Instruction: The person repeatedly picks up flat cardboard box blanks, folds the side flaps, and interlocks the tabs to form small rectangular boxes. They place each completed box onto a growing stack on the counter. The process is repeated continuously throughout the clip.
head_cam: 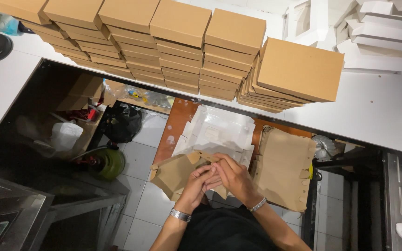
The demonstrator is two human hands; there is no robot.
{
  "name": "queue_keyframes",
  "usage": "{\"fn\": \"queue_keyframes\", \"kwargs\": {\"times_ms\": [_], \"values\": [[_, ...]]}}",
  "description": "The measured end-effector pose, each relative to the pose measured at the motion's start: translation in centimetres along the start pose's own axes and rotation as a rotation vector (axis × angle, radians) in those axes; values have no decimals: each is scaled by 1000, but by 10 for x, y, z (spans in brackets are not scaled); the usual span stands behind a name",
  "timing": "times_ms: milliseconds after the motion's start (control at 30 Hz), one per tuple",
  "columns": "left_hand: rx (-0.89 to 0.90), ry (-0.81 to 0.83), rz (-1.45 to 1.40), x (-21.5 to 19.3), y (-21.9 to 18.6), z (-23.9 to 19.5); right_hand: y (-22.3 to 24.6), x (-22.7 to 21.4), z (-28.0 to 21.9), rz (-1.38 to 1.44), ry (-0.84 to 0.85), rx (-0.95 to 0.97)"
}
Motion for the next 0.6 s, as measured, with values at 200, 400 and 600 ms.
{"fn": "queue_keyframes", "kwargs": {"times_ms": [200,400,600], "values": [[102,-232,-29,0,25,3,-6,-31,-4,88,-55,48],[257,-347,208,36,-6,-26,-78,-44,-35,683,-8,583],[455,-524,14,33,-46,-36,-91,-56,-72,500,555,466]]}}
Point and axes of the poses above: each hand's wrist, its own z-axis towards the middle knuckle, its own x-axis out of the palm, y = z × x, the point moved 8 cm from there along z, towards the middle knuckle, and after that the axes turned 5 degrees about -y, right-handed, at the moved point
